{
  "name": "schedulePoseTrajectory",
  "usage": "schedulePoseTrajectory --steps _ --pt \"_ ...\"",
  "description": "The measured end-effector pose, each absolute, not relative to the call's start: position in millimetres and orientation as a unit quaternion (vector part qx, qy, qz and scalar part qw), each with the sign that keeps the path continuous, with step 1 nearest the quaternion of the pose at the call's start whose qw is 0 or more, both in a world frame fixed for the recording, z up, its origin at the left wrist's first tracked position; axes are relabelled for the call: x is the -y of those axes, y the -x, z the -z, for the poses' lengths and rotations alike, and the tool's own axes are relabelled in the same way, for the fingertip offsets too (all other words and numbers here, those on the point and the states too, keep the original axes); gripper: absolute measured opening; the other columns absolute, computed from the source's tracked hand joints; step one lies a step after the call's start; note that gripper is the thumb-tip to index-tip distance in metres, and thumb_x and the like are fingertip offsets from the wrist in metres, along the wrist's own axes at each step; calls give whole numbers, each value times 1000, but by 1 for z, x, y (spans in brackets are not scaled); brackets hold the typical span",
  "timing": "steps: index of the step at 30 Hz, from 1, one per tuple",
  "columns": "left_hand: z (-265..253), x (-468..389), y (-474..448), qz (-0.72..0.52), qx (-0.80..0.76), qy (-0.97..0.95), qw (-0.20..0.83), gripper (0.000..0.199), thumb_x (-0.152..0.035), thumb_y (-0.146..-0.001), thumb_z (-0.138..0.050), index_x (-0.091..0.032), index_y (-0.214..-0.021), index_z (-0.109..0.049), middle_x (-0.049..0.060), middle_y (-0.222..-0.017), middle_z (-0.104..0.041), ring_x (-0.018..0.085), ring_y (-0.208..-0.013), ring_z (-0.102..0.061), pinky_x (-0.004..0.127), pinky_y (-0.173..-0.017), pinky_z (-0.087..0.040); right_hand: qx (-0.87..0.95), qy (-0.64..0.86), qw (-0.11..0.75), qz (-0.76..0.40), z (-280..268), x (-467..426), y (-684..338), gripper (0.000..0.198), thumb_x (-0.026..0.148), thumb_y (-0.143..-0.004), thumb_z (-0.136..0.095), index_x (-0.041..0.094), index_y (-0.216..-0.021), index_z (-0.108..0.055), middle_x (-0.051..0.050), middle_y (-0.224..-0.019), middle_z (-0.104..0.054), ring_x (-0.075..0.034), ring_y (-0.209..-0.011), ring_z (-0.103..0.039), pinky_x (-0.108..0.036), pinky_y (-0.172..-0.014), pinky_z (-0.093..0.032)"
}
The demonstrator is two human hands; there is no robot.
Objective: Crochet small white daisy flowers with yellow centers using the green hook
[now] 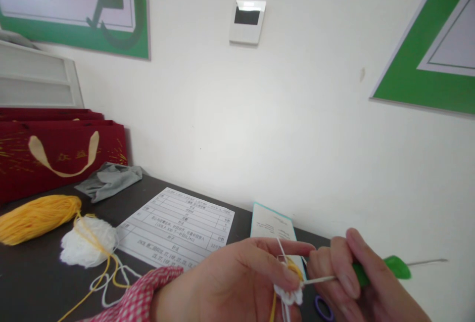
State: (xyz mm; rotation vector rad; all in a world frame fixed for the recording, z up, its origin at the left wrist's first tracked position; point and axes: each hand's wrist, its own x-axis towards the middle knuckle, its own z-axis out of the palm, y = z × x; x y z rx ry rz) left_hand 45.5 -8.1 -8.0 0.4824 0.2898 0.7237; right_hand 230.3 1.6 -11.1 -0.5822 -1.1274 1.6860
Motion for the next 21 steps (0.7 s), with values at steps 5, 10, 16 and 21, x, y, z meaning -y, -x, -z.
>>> schedulePoseTrajectory --steps 5,10,16,21 --pt "12 4 -48 -352 -119 -249 895 45 1 -62 -70 -16 -104 -73 1 -83 -66 11 -66 -59 22 -65 -43 422 226 482 -734 10 -4 -220 48 54 -90 -61 22 -53 -63 5 -38 -35 -11 -43 -26 -27 -49 -31" --pt "14 4 -49 -360 -96 -250 894 46 -1 -64 -71 -17 -107 -72 1 -83 -65 13 -68 -59 23 -64 -43 393 228 473 -755 14 -3 -219 49 55 -89 -62 22 -53 -59 5 -37 -35 -11 -44 -27 -25 -49 -32" --pt "11 8 -50 -386 -84 -234 888 45 0 -69 -71 -12 -113 -72 6 -96 -66 10 -73 -62 21 -66 -45 355 229 477 -771 15 -5 -216 49 56 -84 -68 22 -52 -53 6 -36 -33 -10 -42 -27 -23 -48 -33" --pt "11 9 -53 -417 -104 -243 869 44 -5 -71 -77 -9 -114 -71 9 -101 -68 11 -78 -64 22 -71 -45 362 216 474 -773 17 -4 -217 49 58 -87 -64 22 -55 -56 6 -40 -35 -11 -43 -29 -25 -50 -37"
